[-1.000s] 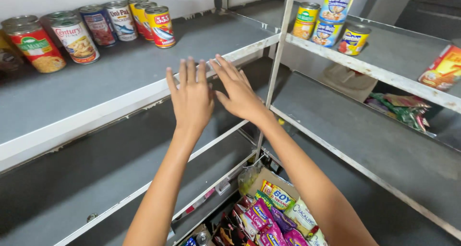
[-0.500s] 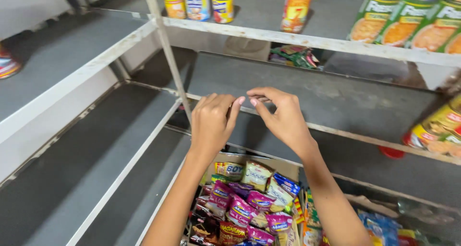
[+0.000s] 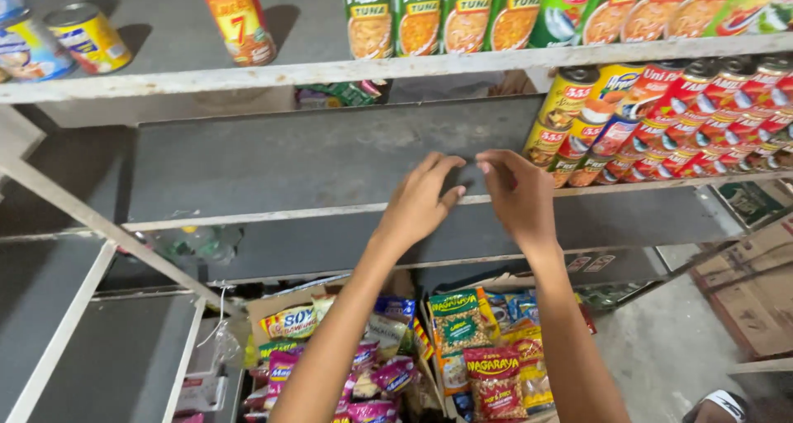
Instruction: Organizing and arranging various canned goods on retail shelves.
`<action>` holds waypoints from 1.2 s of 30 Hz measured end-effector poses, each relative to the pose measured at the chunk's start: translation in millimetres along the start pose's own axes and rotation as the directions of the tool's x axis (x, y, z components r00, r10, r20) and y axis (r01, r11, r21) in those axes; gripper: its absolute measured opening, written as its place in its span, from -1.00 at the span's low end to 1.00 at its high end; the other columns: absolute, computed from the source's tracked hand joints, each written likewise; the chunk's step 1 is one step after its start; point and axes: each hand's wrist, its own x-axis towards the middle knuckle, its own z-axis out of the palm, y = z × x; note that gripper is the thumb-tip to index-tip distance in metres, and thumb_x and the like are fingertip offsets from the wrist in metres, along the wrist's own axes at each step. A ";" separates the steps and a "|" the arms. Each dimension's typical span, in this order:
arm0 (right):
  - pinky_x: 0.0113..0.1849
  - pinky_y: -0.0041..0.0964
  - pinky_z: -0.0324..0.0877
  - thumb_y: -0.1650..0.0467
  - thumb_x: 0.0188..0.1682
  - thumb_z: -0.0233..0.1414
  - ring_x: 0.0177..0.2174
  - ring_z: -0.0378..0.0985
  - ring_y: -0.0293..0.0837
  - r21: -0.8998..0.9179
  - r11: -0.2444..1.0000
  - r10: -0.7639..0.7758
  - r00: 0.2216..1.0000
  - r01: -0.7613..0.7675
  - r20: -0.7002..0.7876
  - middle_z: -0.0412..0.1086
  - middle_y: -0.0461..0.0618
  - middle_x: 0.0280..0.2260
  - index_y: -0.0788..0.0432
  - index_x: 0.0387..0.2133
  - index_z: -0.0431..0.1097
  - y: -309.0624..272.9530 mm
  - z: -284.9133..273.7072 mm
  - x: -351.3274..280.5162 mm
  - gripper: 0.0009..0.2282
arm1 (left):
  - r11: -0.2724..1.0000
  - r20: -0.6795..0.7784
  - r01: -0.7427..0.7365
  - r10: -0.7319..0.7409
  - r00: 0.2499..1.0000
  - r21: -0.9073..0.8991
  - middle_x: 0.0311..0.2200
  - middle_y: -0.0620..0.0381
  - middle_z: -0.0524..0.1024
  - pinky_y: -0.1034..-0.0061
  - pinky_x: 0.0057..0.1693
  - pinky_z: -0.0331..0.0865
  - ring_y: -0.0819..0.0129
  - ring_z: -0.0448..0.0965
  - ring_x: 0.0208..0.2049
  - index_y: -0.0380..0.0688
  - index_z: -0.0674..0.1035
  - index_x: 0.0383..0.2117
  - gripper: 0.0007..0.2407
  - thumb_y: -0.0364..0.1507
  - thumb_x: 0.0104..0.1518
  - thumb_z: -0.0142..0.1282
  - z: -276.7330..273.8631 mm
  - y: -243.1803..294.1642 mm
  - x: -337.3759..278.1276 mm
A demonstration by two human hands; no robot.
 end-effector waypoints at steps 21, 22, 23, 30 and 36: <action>-0.35 -0.31 0.40 0.50 0.09 0.07 -0.45 0.58 -0.20 -0.126 0.985 0.112 0.992 -0.120 -0.065 0.59 0.04 -0.36 0.26 -0.15 0.52 163.1 -93.0 30.0 -0.87 | 0.913 -0.117 0.069 -0.126 0.985 -0.401 -0.10 -0.22 0.64 0.23 0.08 0.49 -0.03 0.66 -0.01 -0.31 0.51 -0.03 -0.50 -0.34 -0.12 0.40 215.2 -29.0 183.3; -0.35 -0.31 0.40 0.50 0.09 0.07 -0.45 0.58 -0.20 -0.119 0.986 0.109 0.992 -0.116 -0.065 0.59 0.04 -0.36 0.26 -0.15 0.52 173.0 -89.1 29.7 -0.87 | 0.917 -0.120 0.068 -0.125 0.985 -0.394 -0.10 -0.22 0.64 0.23 0.08 0.49 -0.03 0.66 -0.01 -0.31 0.51 -0.03 -0.50 -0.34 -0.12 0.40 218.6 -29.7 183.3; -0.28 -0.36 0.44 0.51 0.10 0.05 -0.35 0.61 -0.24 0.000 0.998 0.062 0.996 -0.062 -0.062 0.58 0.04 -0.32 0.29 -0.15 0.50 182.4 -84.5 30.3 -0.88 | 0.930 -0.151 0.061 -0.124 0.981 -0.363 -0.14 -0.23 0.65 0.22 0.04 0.50 -0.04 0.67 -0.05 -0.32 0.52 -0.06 -0.51 -0.36 -0.14 0.42 221.0 -30.9 183.7; -0.23 -0.40 0.47 0.55 0.09 0.03 -0.29 0.64 -0.25 0.145 0.983 0.113 0.994 -0.112 0.002 0.59 0.08 -0.30 0.36 -0.15 0.47 199.7 -60.8 36.6 -0.87 | 0.899 -0.153 0.125 -0.205 0.967 -0.419 -0.21 -0.17 0.68 0.26 -0.04 0.56 0.06 0.72 -0.13 -0.30 0.51 -0.09 -0.52 -0.36 -0.13 0.46 242.1 -42.8 183.2; -0.21 -0.41 0.47 0.56 0.10 0.01 -0.29 0.63 -0.25 0.207 0.970 0.127 0.992 -0.129 0.020 0.58 0.06 -0.30 0.36 -0.15 0.48 206.0 -59.4 39.6 -0.87 | 0.858 -0.204 0.090 -0.220 0.954 -0.506 -0.22 -0.11 0.68 0.34 -0.06 0.54 0.22 0.72 -0.19 -0.31 0.54 -0.08 -0.54 -0.43 -0.13 0.45 233.8 -33.3 176.9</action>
